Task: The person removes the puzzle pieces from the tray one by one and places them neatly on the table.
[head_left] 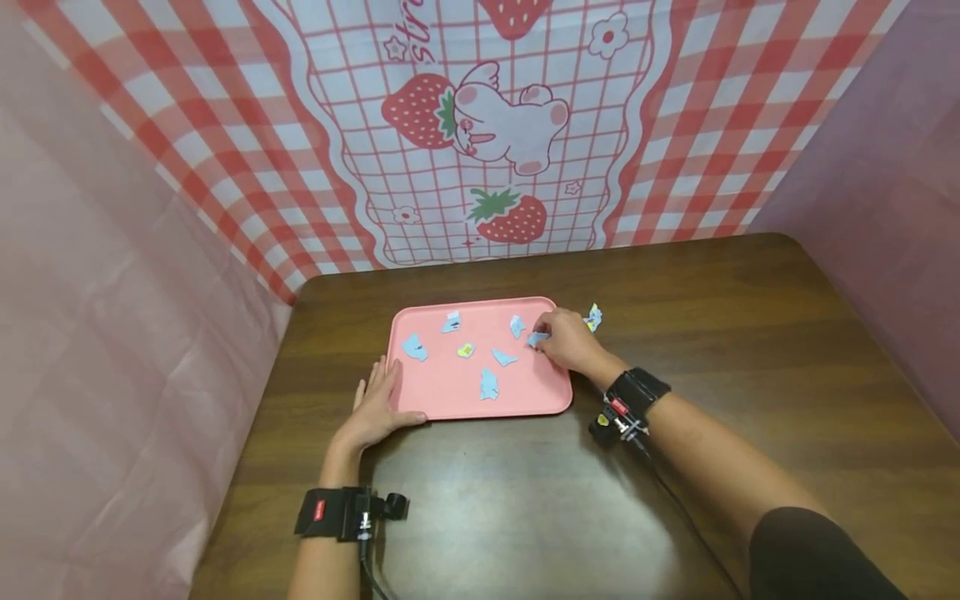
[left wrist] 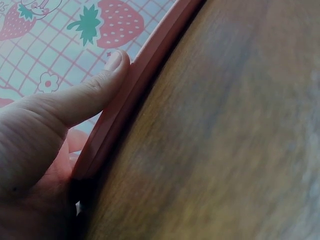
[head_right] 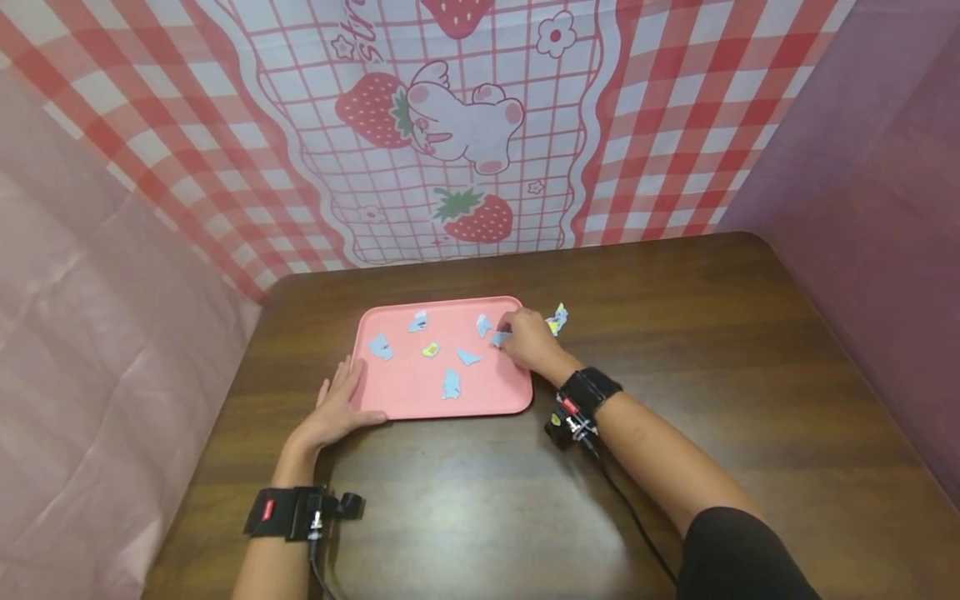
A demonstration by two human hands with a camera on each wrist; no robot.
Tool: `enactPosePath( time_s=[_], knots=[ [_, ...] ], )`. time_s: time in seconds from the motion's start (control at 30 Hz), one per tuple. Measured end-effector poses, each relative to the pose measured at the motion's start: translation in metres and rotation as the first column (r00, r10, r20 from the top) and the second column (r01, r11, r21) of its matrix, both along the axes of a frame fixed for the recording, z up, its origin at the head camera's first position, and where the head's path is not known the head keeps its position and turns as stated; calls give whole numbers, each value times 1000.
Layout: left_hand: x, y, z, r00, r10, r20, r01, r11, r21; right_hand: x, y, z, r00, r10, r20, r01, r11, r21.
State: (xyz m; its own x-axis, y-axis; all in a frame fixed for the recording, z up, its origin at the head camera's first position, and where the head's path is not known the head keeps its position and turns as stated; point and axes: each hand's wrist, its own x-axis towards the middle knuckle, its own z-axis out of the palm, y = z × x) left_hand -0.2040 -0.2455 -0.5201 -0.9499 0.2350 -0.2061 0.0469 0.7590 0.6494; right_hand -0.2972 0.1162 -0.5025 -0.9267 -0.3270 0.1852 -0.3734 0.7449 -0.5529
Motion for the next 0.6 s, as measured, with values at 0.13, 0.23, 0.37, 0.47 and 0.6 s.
enactPosePath(
  time_s=[0.13, 0.23, 0.37, 0.47, 0.6],
  knots=[
    [0, 0, 0, 1000, -3, -1, 3, 1000, -8, 2, 0, 2, 1000, -15, 19, 16, 1000, -12],
    [0, 1, 0, 1000, -3, -1, 3, 1000, -8, 3, 1, 3, 999, -25, 44, 26, 999, -18],
    [0, 1, 2, 1000, -1, 2, 1, 1000, -5, 5, 1, 5, 997, -28, 69, 30, 999, -30],
    [0, 1, 2, 1000, 0, 5, 0, 1000, -7, 6, 2, 5, 997, -26, 75, 29, 999, -32],
    [0, 2, 1, 1000, 2, 6, -2, 1000, -6, 8, 5, 3, 996, -27, 82, 31, 999, -40]
  ],
)
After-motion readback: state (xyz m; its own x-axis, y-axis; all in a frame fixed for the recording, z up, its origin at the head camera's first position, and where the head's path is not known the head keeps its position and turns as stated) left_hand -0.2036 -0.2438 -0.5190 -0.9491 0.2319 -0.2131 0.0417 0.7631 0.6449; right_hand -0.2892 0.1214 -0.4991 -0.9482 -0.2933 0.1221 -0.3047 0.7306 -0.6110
